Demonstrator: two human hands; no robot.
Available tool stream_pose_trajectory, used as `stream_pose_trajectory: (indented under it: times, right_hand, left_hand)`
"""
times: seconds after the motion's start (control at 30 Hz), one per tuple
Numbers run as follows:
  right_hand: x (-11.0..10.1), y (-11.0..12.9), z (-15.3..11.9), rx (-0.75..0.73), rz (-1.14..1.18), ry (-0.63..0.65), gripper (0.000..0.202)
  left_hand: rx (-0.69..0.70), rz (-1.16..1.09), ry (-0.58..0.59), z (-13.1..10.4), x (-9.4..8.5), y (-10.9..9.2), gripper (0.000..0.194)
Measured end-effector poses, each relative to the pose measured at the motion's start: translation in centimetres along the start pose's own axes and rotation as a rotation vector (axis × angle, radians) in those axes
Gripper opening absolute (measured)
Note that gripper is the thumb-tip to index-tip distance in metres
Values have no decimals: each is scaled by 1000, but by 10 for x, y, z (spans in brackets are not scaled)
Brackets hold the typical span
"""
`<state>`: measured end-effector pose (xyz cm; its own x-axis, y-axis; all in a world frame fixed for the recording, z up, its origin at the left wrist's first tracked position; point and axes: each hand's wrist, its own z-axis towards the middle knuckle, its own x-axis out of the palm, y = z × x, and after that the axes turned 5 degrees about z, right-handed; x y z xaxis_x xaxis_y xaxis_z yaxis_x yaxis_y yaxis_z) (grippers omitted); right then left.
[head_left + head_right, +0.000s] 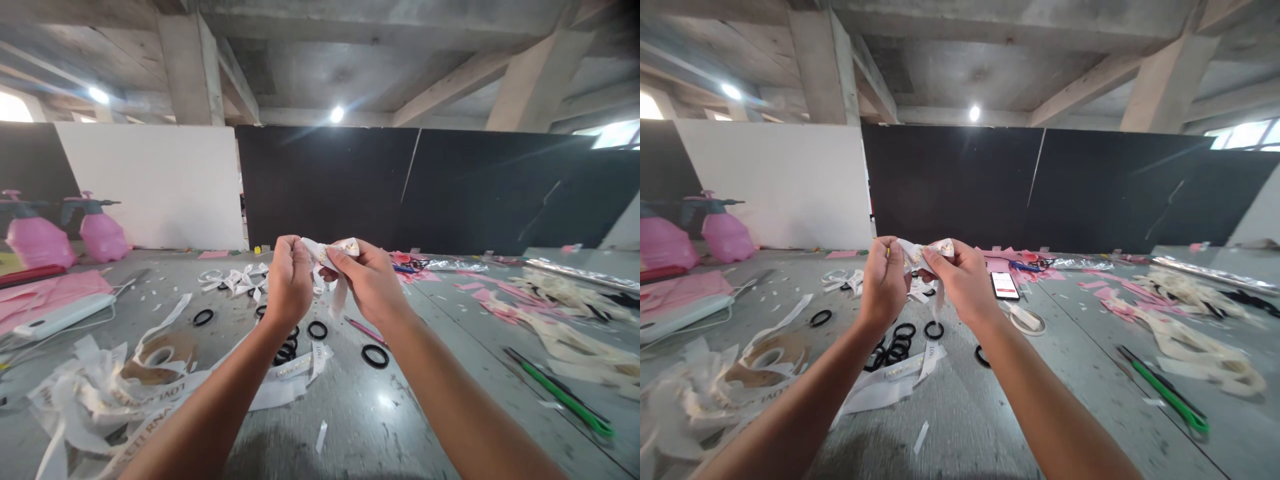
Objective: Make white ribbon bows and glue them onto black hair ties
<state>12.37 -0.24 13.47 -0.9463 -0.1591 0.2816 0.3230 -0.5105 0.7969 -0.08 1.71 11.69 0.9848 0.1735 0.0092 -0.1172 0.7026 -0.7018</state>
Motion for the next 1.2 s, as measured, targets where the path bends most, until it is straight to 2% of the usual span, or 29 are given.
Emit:
stream_pose_trajectory:
  times: [0.1, 0.2, 0.37, 0.53, 0.6, 0.67, 0.77, 0.83, 0.97, 1.07, 1.2]
  right_hand:
    - [-2, 0, 1, -25, 56, 9, 15]
    - [-3, 1, 3, -50, 70, -11, 13]
    - [-1, -2, 6, -58, 135, -99, 14]
    - [1, -12, 7, -96, 147, -123, 15]
    - [-1, -13, 8, -109, 121, -125, 16]
    - [-3, -13, 8, -139, 62, -130, 17]
    - [-6, -12, 7, -193, -65, -125, 18]
    - [-6, -12, 5, -197, -149, -124, 22]
    - [-4, -10, 0, -202, -323, -133, 29]
    - [-2, -5, -2, -249, -453, -127, 30]
    - [2, -4, -5, -280, -496, -103, 34]
  left_hand:
    - [-35, -151, 156, 2, -2, -2, 29]
    - [-21, -129, 321, 7, -9, -5, 40]
    - [-36, -75, 408, 10, -13, -7, 53]
    - [-69, -164, 499, 7, -6, 1, 44]
    - [-62, -131, 485, 7, -4, 4, 33]
    - [-25, -32, 421, 7, -5, 3, 31]
    - [87, 146, 217, 8, -8, -2, 32]
    - [139, 201, 121, 8, -10, -7, 29]
    - [73, 157, 127, 7, -10, -13, 19]
    - [18, 89, 125, 4, -6, -12, 21]
    - [-12, 6, 33, -1, 1, -8, 21]
